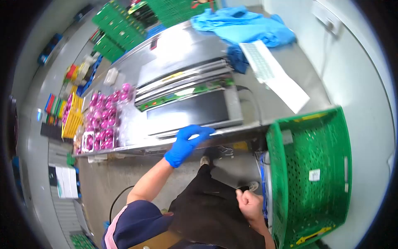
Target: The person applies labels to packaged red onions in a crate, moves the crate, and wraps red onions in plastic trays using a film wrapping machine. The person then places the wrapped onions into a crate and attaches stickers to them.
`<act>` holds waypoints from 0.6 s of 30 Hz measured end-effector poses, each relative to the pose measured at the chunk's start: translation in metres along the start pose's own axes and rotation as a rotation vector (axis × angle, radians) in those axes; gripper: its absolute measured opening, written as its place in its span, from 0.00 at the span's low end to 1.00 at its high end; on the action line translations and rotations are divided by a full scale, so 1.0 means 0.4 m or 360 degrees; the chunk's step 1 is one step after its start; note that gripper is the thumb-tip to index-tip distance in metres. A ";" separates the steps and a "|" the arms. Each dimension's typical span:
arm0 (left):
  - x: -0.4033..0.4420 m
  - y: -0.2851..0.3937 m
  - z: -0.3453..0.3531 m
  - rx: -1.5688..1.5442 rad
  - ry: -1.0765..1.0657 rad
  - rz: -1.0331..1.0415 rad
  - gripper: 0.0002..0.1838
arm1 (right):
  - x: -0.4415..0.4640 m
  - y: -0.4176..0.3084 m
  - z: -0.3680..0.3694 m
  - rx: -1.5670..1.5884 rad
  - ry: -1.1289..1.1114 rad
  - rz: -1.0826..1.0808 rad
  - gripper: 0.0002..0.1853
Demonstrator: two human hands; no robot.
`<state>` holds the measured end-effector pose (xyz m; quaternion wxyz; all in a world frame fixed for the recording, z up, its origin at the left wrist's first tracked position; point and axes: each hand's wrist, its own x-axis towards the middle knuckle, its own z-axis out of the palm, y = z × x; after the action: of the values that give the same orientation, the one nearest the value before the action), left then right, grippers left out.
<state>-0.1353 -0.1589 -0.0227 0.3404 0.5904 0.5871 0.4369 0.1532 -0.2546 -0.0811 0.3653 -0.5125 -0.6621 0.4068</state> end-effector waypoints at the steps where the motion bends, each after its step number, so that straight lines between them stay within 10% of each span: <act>1: -0.022 -0.036 -0.099 -0.0129 0.0246 -0.0245 0.12 | 0.027 -0.019 0.052 -0.0013 -0.0158 -0.0021 0.27; 7: -0.109 -0.477 -0.762 -0.0598 0.1502 -0.0569 0.14 | 0.225 -0.144 0.368 -0.0161 -0.0515 -0.0312 0.25; 18: 0.093 -0.986 -1.247 -0.1005 0.1647 -0.1100 0.25 | 0.356 -0.432 0.837 -0.0220 -0.0880 -0.0133 0.07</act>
<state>-0.7508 -0.1463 -0.1864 0.2917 -0.0414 0.6729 0.6785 -0.2438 -0.1954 -0.0484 0.1516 -0.3781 -0.7832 0.4697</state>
